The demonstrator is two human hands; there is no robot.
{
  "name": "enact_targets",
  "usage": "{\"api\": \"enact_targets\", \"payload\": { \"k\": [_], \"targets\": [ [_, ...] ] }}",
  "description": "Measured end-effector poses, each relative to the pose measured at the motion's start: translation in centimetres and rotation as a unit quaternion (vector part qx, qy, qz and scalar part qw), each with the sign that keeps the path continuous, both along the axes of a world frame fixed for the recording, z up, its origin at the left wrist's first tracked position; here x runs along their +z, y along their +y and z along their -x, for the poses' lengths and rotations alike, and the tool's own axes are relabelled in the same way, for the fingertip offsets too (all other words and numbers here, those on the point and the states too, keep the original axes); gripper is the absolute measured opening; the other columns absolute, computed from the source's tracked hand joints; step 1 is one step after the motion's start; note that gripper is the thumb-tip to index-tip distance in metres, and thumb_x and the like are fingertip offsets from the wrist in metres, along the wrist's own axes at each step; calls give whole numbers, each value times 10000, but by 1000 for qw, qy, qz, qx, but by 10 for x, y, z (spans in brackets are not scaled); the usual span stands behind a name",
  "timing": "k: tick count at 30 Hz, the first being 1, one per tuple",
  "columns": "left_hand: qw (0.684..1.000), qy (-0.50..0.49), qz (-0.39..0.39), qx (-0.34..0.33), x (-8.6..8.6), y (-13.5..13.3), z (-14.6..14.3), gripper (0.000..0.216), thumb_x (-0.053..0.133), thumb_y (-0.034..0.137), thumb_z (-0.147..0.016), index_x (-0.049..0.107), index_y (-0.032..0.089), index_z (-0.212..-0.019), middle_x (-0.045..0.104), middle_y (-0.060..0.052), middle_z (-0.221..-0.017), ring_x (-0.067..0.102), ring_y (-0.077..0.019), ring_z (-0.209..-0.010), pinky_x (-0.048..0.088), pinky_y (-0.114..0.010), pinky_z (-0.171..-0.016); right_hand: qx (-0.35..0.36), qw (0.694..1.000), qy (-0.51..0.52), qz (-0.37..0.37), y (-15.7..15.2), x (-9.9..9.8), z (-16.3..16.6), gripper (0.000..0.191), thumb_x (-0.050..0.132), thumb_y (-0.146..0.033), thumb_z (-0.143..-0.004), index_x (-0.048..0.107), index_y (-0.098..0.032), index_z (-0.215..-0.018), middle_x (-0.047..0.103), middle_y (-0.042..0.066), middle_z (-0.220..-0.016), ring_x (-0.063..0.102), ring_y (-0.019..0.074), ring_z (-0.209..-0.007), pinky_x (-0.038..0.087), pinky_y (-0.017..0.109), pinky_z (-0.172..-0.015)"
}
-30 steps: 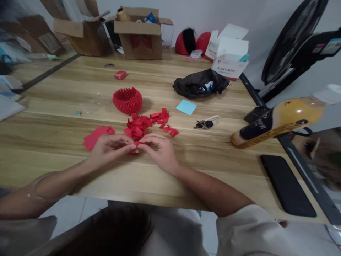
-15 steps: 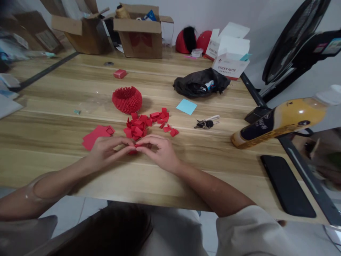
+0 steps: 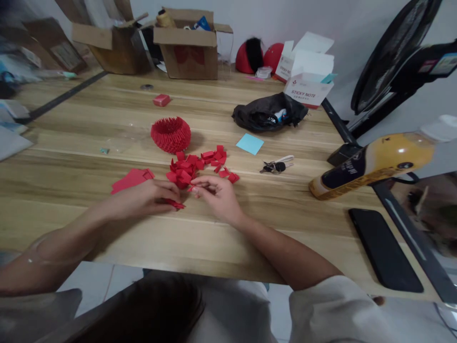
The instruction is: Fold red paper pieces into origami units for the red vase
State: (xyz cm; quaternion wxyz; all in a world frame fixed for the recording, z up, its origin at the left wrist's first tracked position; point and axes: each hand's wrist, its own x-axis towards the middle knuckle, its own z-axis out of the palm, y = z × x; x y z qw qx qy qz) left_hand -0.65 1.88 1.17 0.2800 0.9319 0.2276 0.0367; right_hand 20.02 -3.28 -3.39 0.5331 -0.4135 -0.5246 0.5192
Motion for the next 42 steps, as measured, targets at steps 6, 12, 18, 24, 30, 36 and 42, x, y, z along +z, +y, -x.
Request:
{"api": "enact_targets", "payload": {
  "k": [6,12,18,24,30,36,42],
  "targets": [
    [996,-2,-18,83,4,-8,-3,239,479,319,-894,666,182,-951,677,-40,-817,604,-149,-683,418,-223,-630,14,999,25,27,-1,1,1,152,700,-278,-719,719,-159,-812,690,14,-653,631,104,-597,537,260,-618],
    [987,-97,15,125,6,-11,-3,179,597,332,-823,682,185,-879,695,-20,-779,606,-129,-649,424,-203,-609,32,997,43,60,-2,5,1,209,753,-274,-656,725,-166,-833,720,22,-713,668,120,-661,562,292,-698],
    [945,-212,157,196,2,-13,-6,182,681,293,-746,652,148,-852,691,-64,-873,635,-157,-777,501,-241,-703,35,995,62,63,-2,2,2,164,737,-256,-676,727,-174,-818,712,8,-665,652,102,-608,553,268,-651],
    [920,-259,211,205,0,-14,-7,129,688,228,-734,629,133,-798,659,-62,-813,623,-144,-743,504,-240,-685,40,994,69,69,-2,1,3,189,756,-245,-649,722,-179,-823,717,9,-702,658,103,-633,556,270,-671],
    [914,-265,214,221,0,-14,-9,138,698,195,-713,573,136,-721,615,-26,-745,586,-114,-688,472,-215,-645,40,997,46,54,-4,2,2,191,744,-224,-655,707,-186,-838,726,26,-801,681,123,-722,561,284,-730],
    [912,-250,227,233,-3,-15,-9,205,748,215,-668,560,134,-681,575,15,-664,525,-85,-587,414,-194,-543,23,1000,2,1,-5,2,3,178,716,-219,-680,689,-178,-851,713,38,-834,673,129,-748,551,273,-714],
    [913,-262,214,229,0,-16,-11,141,728,218,-701,621,131,-729,647,-35,-751,586,-120,-692,466,-221,-631,25,997,-5,-75,-5,2,2,45,666,-184,-716,699,-194,-744,680,35,-805,643,132,-769,535,280,-711]
  ]
}}
